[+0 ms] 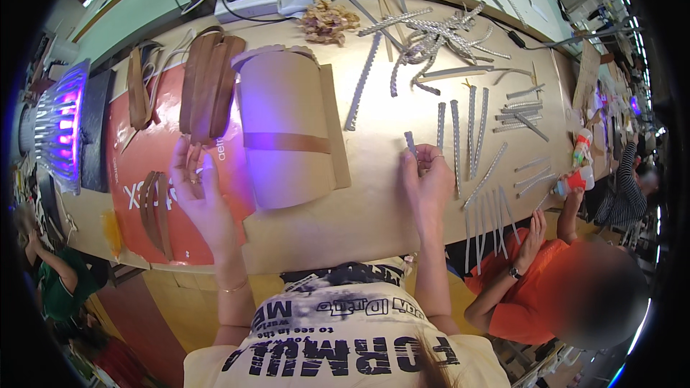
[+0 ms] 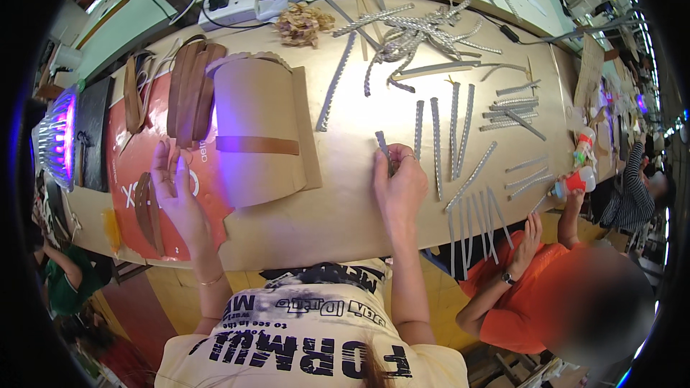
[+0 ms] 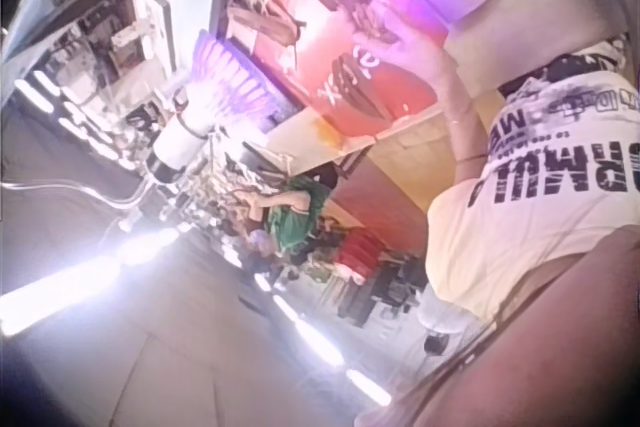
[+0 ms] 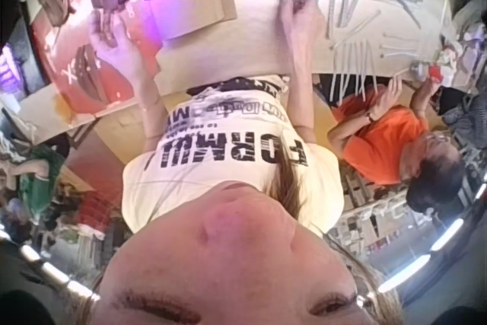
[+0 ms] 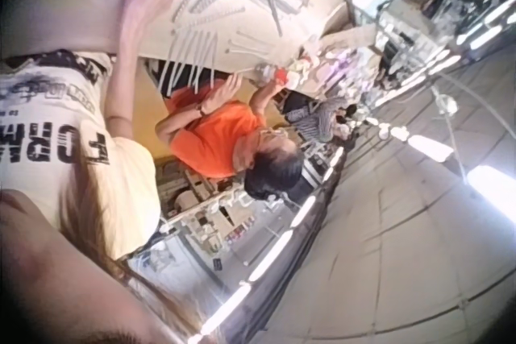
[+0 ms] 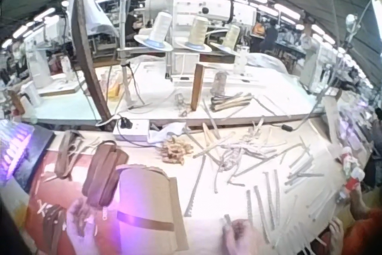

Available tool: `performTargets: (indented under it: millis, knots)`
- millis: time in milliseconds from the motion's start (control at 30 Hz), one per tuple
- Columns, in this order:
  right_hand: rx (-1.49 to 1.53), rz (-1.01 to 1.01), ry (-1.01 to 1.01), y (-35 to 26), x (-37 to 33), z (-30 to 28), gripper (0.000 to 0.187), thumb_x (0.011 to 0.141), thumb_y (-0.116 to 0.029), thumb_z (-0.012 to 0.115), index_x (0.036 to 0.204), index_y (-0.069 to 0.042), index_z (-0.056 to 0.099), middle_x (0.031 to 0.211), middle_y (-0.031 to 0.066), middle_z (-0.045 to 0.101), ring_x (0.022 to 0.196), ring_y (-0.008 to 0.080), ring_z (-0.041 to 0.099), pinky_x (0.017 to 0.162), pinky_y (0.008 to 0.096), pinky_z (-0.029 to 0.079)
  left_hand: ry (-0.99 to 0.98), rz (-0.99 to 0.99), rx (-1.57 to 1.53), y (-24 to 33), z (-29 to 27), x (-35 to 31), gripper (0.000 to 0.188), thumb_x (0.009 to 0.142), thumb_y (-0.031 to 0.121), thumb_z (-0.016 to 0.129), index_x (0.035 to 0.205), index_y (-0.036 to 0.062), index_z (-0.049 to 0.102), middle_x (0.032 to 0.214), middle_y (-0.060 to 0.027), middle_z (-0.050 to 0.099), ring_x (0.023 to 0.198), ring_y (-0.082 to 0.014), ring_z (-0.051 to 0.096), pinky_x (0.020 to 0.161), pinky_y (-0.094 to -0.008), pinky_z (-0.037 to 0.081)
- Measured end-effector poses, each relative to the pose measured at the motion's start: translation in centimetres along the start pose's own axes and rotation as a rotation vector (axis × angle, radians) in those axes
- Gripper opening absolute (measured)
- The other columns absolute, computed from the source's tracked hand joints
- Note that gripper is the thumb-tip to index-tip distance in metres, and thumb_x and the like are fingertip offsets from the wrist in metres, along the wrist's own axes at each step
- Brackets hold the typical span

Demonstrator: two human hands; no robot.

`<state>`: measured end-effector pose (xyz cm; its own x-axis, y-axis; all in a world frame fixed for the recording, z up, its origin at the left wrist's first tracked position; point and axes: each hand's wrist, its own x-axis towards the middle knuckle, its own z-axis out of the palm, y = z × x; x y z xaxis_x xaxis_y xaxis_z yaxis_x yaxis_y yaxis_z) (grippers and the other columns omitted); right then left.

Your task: The person repeatedly wraps and presses a silver braided trim around a brown cylindrical cardboard form. They pick up new trim pieces from the table, align them, and smooth them under a purple UV lamp, repeating the same wrapping motion on the same object throughout the clip.

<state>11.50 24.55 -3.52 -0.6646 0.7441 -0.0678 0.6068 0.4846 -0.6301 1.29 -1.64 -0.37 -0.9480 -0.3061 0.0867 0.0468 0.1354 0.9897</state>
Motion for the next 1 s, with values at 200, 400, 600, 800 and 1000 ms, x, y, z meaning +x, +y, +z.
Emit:
performTargets:
  millis: [200,400,600,800,1000]
  knots:
    - [0.24,-0.488,0.06,-6.8,0.3,-1.3,0.017,0.084,-0.007,0.072,0.1,0.0,0.07,0.085,0.0116,0.071,0.07,0.0202,0.066,0.066,0.0314,0.051,-0.252,0.165,-0.106,1.8,-0.2,-0.1,0.037,0.096,0.005,0.054,0.133,-0.0003,0.049,0.122,-0.0112,0.061,0.108,-0.0164,0.059,0.095,-0.0302,0.047]
    - [0.803,-0.346,-0.766,-14.2,0.5,-2.6,0.022,0.095,-0.009,0.063,0.111,0.006,0.066,0.089,0.0094,0.071,0.074,0.0121,0.064,0.071,0.0256,0.052,-0.555,-0.019,-0.443,4.2,1.6,1.1,0.048,0.091,-0.002,0.06,0.136,0.0009,0.042,0.119,-0.0133,0.063,0.11,-0.0192,0.061,0.096,-0.032,0.049]
    - [0.772,-0.308,-0.999,-17.5,1.6,-1.8,0.024,0.098,-0.009,0.058,0.114,0.008,0.064,0.092,0.01,0.07,0.076,0.0112,0.064,0.071,0.0234,0.052,-0.592,-0.16,-0.638,5.5,1.3,2.3,0.054,0.091,-0.003,0.062,0.139,-0.0004,0.038,0.113,-0.015,0.065,0.107,-0.0177,0.063,0.091,-0.03,0.053]
    - [0.637,-0.31,-1.052,-20.0,1.6,0.3,0.028,0.098,-0.01,0.058,0.119,0.008,0.062,0.093,0.0104,0.07,0.076,0.0111,0.065,0.07,0.0233,0.055,-0.399,-0.075,-0.515,4.2,1.2,3.5,0.046,0.092,0.0,0.063,0.134,-0.0027,0.044,0.104,-0.0127,0.069,0.1,-0.0135,0.065,0.086,-0.0258,0.053]
    - [0.658,-0.383,-1.116,-24.0,1.4,2.9,0.033,0.097,-0.009,0.059,0.124,0.009,0.058,0.094,0.013,0.07,0.084,0.0147,0.069,0.07,0.0239,0.055,-0.303,-0.183,-0.768,2.8,0.0,4.7,0.046,0.095,0.0,0.056,0.138,-0.0031,0.039,0.124,-0.0189,0.061,0.109,-0.0183,0.063,0.095,-0.0308,0.051]
